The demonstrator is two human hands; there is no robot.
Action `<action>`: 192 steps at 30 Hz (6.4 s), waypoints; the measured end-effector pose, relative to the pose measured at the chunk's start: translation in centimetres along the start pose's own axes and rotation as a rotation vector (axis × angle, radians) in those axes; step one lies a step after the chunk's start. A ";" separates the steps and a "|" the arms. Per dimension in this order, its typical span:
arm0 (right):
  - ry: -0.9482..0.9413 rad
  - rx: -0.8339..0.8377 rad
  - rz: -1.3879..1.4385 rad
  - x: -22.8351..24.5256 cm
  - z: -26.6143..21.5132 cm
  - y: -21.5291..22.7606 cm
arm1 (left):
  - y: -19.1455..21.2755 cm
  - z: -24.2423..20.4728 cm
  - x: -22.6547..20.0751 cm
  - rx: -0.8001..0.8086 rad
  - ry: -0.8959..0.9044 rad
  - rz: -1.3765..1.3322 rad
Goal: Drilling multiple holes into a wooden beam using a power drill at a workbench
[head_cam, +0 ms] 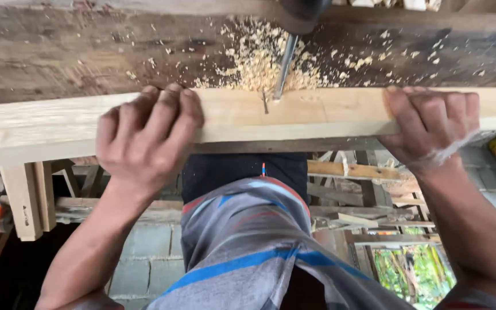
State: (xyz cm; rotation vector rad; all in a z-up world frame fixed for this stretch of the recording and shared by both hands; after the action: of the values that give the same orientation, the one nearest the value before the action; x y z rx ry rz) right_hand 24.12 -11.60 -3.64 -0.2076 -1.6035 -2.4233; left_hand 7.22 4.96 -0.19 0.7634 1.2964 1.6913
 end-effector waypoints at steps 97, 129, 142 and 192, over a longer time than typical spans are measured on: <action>-0.029 0.006 0.108 0.8 3.0 -0.5 | 0.4 -0.1 0.7 0.020 0.023 0.035; 0.104 -0.029 -0.210 1.1 1.2 -0.3 | 3.5 -0.5 -1.0 -0.178 0.168 0.127; 0.159 -0.052 -0.206 1.5 1.0 -0.2 | 3.1 -2.6 -1.9 -0.099 0.209 0.102; 0.102 -0.082 -0.182 0.8 0.7 -0.1 | 2.5 -1.1 -1.1 -0.116 0.259 0.096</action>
State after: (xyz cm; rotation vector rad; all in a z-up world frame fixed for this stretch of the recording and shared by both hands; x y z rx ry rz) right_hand 23.36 -10.99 -3.22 0.0505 -1.5413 -2.5910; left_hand 6.15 3.20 1.98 0.5599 1.3385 1.9751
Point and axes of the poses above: each hand's wrist, its own z-axis towards the middle knuckle, its own y-axis out of the back of the hand, x = y × z, the point moved 10 cm from there along z, towards the middle knuckle, and after that the axes turned 15 degrees about -x, right-handed, at the moved point
